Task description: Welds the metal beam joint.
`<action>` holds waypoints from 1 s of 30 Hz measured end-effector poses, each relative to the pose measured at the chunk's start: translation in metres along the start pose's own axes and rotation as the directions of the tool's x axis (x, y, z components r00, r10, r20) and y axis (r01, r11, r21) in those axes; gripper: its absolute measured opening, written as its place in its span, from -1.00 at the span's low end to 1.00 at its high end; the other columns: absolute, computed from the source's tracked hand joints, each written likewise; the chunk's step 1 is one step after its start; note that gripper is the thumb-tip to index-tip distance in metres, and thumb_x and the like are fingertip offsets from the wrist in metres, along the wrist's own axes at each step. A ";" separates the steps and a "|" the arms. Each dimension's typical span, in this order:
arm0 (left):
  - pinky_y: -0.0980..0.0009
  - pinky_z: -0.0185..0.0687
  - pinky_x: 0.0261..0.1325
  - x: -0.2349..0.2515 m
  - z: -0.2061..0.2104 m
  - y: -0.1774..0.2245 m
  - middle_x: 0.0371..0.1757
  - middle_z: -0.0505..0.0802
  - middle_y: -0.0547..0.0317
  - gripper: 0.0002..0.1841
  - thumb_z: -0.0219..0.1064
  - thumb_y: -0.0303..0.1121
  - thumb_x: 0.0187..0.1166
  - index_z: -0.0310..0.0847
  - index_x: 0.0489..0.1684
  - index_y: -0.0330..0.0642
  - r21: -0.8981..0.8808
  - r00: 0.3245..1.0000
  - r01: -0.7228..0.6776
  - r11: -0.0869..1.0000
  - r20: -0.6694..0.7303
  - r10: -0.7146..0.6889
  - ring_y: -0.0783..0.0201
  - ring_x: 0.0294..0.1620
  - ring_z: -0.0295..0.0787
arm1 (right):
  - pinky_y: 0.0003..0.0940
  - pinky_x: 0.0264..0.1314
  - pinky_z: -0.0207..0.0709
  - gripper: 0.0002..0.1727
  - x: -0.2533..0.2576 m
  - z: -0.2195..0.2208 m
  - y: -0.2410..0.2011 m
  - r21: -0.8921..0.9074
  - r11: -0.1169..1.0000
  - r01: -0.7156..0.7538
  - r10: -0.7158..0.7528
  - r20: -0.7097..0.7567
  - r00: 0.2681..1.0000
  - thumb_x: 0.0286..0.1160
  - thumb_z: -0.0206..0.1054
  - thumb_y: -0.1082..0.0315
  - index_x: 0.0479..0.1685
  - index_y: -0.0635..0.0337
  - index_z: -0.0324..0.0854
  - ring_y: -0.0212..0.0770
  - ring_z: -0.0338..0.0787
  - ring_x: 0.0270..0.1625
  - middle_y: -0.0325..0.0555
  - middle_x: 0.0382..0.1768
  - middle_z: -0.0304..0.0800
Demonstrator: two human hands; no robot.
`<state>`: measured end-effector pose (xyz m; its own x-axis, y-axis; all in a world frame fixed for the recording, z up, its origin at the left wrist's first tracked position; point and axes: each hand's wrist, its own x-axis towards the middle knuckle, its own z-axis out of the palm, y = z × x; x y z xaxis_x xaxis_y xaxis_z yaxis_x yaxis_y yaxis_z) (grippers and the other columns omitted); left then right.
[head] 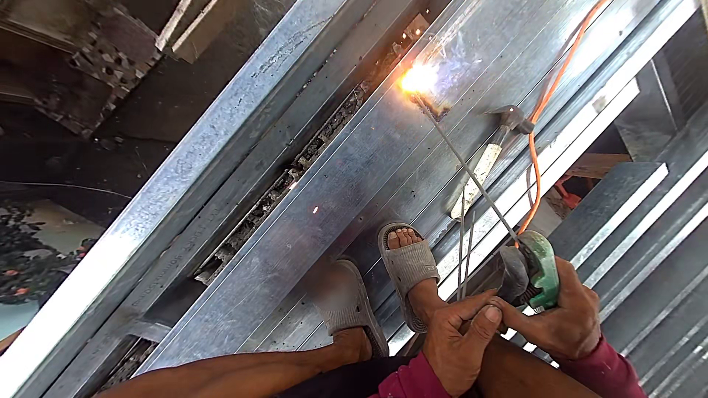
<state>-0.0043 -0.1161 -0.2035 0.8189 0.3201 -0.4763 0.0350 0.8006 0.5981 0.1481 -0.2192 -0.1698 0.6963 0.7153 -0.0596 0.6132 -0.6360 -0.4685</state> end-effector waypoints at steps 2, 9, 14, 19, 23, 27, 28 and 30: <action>0.45 0.69 0.37 0.000 0.000 0.000 0.15 0.92 -0.03 -0.68 0.22 -0.39 0.76 0.75 0.14 -0.52 0.002 1.000 0.004 1.000 0.000 -0.004 0.42 0.19 0.85 | -0.64 -0.21 0.61 -0.01 0.001 0.000 -0.001 -0.003 1.000 0.000 0.000 -0.002 1.000 0.06 0.52 -0.45 0.22 0.33 0.56 -0.58 0.77 -0.23 -0.04 -0.26 0.85; 0.43 0.70 0.36 0.000 0.000 0.000 0.14 0.92 -0.03 -0.68 0.22 -0.37 0.76 0.75 0.14 -0.51 0.023 1.000 0.003 1.000 0.004 -0.003 0.41 0.18 0.85 | -0.60 -0.20 0.65 -0.02 0.001 0.000 0.000 0.007 1.000 -0.001 0.001 0.005 1.000 0.06 0.53 -0.43 0.23 0.31 0.56 -0.56 0.79 -0.21 -0.03 -0.24 0.87; 0.42 0.70 0.38 0.000 0.000 0.000 0.15 0.91 -0.05 -0.67 0.22 -0.37 0.76 0.75 0.14 -0.52 0.020 1.000 0.000 1.000 -0.001 0.000 0.38 0.20 0.85 | -0.64 -0.21 0.63 -0.01 0.001 0.000 -0.001 0.006 1.000 -0.002 0.002 0.007 1.000 0.04 0.53 -0.44 0.21 0.32 0.56 -0.59 0.77 -0.23 -0.05 -0.26 0.85; 0.41 0.70 0.38 -0.001 -0.001 -0.002 0.14 0.92 -0.05 -0.67 0.23 -0.37 0.75 0.76 0.13 -0.52 0.014 1.000 -0.002 1.000 -0.001 0.002 0.37 0.20 0.86 | -0.65 -0.22 0.61 -0.02 0.001 0.000 -0.001 0.006 1.000 -0.004 0.004 0.008 1.000 0.05 0.53 -0.43 0.20 0.33 0.57 -0.60 0.76 -0.25 -0.06 -0.29 0.85; 0.41 0.69 0.39 -0.001 0.000 -0.002 0.14 0.92 -0.05 -0.67 0.23 -0.36 0.76 0.76 0.13 -0.52 0.011 1.000 0.002 1.000 -0.008 -0.002 0.37 0.20 0.85 | -0.67 -0.20 0.60 -0.02 0.001 0.000 -0.001 0.013 1.000 -0.003 0.003 0.006 1.000 0.04 0.53 -0.43 0.19 0.34 0.57 -0.61 0.75 -0.24 -0.06 -0.27 0.85; 0.41 0.68 0.41 0.000 0.000 0.000 0.17 0.91 -0.06 -0.67 0.23 -0.37 0.76 0.75 0.15 -0.52 0.015 1.000 0.008 1.000 -0.006 -0.008 0.37 0.23 0.85 | -0.65 -0.20 0.61 0.00 0.001 0.000 -0.001 0.000 1.000 -0.003 0.003 -0.001 1.000 0.05 0.51 -0.45 0.21 0.33 0.56 -0.59 0.77 -0.22 -0.04 -0.26 0.85; 0.42 0.68 0.40 0.000 0.000 0.000 0.17 0.91 -0.06 -0.67 0.22 -0.37 0.76 0.75 0.15 -0.52 0.014 1.000 0.007 1.000 -0.006 -0.007 0.38 0.23 0.84 | -0.64 -0.20 0.61 0.00 0.001 0.001 -0.001 -0.001 1.000 -0.004 0.004 -0.002 1.000 0.05 0.51 -0.46 0.21 0.33 0.56 -0.59 0.77 -0.22 -0.04 -0.26 0.85; 0.42 0.68 0.40 0.000 0.000 0.000 0.17 0.91 -0.06 -0.67 0.22 -0.37 0.76 0.75 0.15 -0.52 0.010 1.000 0.003 1.000 -0.005 -0.003 0.38 0.22 0.85 | -0.64 -0.20 0.62 0.00 0.001 0.001 -0.001 0.004 1.000 -0.007 0.007 0.002 1.000 0.05 0.52 -0.45 0.21 0.33 0.56 -0.59 0.77 -0.22 -0.04 -0.25 0.86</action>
<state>-0.0042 -0.1162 -0.2037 0.8159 0.3204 -0.4813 0.0430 0.7965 0.6031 0.1482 -0.2179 -0.1702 0.6999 0.7113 -0.0643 0.6070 -0.6399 -0.4713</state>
